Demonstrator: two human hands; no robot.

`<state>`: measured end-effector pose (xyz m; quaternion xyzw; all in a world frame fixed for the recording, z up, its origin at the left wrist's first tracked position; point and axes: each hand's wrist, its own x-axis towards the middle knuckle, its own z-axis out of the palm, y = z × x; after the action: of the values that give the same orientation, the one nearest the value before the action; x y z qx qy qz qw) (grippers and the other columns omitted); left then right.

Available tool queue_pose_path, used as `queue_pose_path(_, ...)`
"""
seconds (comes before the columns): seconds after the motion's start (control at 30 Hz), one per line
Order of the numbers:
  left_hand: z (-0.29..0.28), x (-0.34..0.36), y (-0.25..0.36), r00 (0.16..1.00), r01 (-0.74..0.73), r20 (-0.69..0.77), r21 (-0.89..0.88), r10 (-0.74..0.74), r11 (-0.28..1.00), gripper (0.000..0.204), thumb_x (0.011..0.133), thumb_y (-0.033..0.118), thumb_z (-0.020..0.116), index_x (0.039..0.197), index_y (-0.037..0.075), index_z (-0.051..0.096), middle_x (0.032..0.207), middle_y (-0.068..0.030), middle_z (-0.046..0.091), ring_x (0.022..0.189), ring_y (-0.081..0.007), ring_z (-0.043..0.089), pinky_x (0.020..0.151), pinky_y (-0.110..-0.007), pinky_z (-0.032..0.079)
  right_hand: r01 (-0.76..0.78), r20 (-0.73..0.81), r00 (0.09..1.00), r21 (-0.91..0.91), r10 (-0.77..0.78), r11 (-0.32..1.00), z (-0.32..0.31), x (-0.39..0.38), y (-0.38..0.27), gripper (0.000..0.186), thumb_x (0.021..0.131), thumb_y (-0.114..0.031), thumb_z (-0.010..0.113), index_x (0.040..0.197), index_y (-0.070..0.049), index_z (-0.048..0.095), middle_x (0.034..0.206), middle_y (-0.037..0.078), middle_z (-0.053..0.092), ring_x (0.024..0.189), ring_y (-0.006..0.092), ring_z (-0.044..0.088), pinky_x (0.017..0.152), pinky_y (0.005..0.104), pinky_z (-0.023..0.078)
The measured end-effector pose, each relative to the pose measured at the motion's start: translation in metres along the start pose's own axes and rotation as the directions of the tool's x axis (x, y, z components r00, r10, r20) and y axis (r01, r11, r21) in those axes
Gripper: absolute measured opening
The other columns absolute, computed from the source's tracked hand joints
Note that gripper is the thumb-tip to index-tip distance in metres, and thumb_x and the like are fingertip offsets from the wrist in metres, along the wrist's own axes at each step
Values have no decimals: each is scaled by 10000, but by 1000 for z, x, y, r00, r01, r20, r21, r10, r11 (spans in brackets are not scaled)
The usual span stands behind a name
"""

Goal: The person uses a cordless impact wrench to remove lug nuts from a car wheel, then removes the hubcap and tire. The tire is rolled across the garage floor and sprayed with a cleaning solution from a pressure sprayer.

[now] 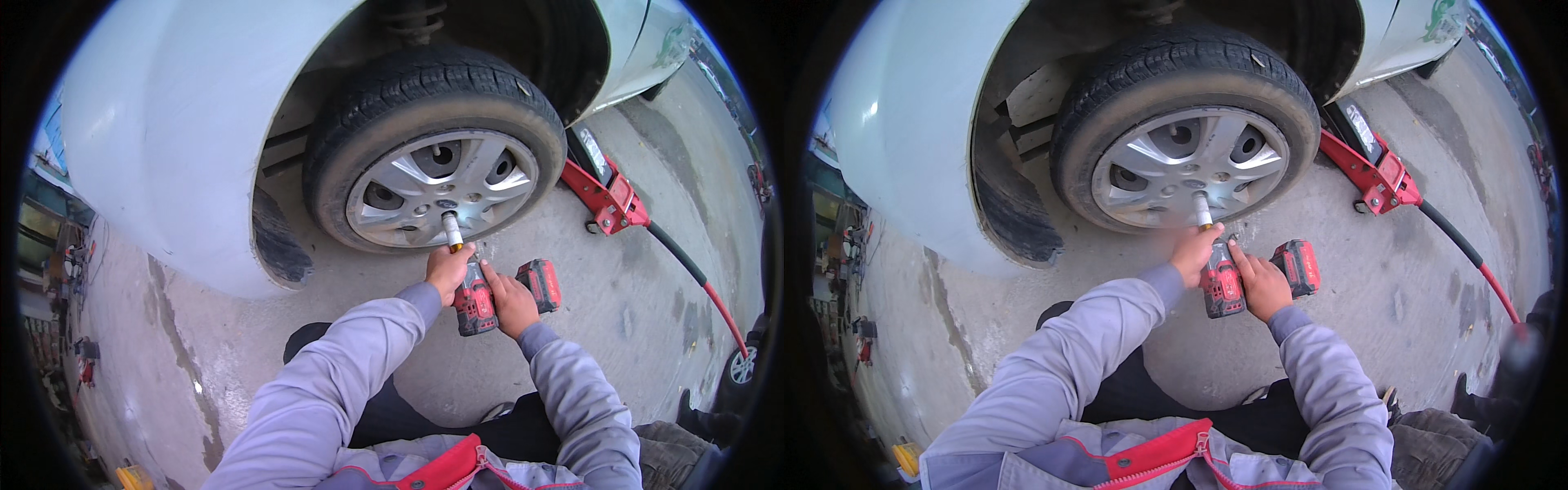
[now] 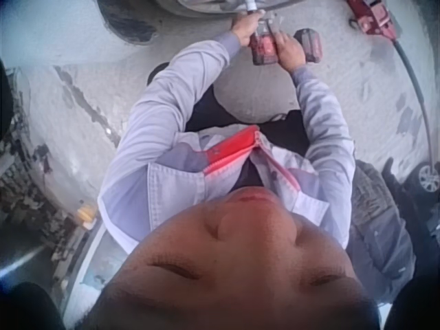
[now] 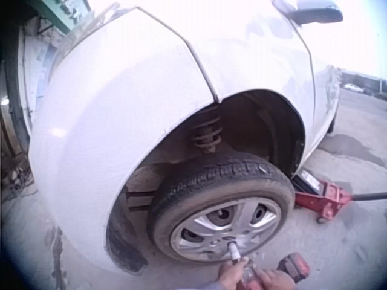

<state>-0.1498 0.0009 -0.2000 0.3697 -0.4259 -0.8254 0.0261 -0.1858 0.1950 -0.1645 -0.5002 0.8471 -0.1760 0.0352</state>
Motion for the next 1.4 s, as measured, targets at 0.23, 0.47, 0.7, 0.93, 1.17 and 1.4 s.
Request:
queue_pose_path(0.23, 2, -11, -13, 987, 156, 35, 35, -157, 987, 303, 1036, 320, 690, 1117, 38, 612, 943, -60, 673, 772, -210, 699, 713, -441, 596, -82, 153, 986, 123, 63, 989, -15, -20, -7, 905, 883, -69, 690, 1686, -92, 273, 1240, 162, 685, 1112, 366, 698, 952, 443, 563)
queue_pose_path(0.47, -11, -26, -29, 877, 461, 120, 56, -465, 886, 382, 996, 417, 632, 1101, 51, 605, 948, -99, 696, 776, -260, 722, 755, -473, 591, -336, 398, 897, 337, 190, 879, -22, -38, -22, 1001, 824, -113, 779, 1668, -63, 243, 1232, 324, 701, 1148, 501, 682, 994, 514, 557)
queue_pose_path(0.7, -2, -33, -12, 944, 314, 73, 99, -321, 944, 342, 981, 370, 677, 1118, 62, 619, 916, -87, 703, 770, -224, 723, 722, -425, 590, -324, 350, 913, 303, 212, 896, -41, -32, -33, 956, 843, -129, 770, 1655, -64, 270, 1241, 314, 698, 1132, 481, 694, 970, 510, 565)
queue_pose_path(0.93, -14, -60, 36, 998, 54, -18, -155, -58, 986, 363, 1025, 353, 674, 1161, 16, 672, 960, -57, 679, 827, -166, 660, 785, -368, 552, 13, 51, 998, 209, -24, 978, -42, 2, -39, 915, 863, -84, 734, 1669, -78, 301, 1248, 219, 682, 1098, 401, 687, 944, 463, 557)
queue_pose_path(1.17, -36, -47, 62, 998, 33, -58, -112, -39, 993, 354, 1070, 379, 645, 1094, 31, 703, 947, -30, 667, 839, -137, 622, 784, -341, 519, 81, -85, 994, 222, -63, 972, -15, 31, -50, 923, 853, -31, 718, 1675, -74, 300, 1188, 181, 672, 1086, 380, 673, 932, 451, 553)
queue_pose_path(1.4, -42, -38, 58, 989, -150, -23, -19, 149, 989, 376, 1065, 392, 665, 1062, 21, 724, 955, -28, 683, 841, -119, 604, 785, -328, 508, 28, -75, 997, 220, -12, 975, 5, 34, -52, 944, 852, -18, 713, 1684, -64, 269, 1197, 184, 673, 1094, 373, 669, 935, 446, 552)
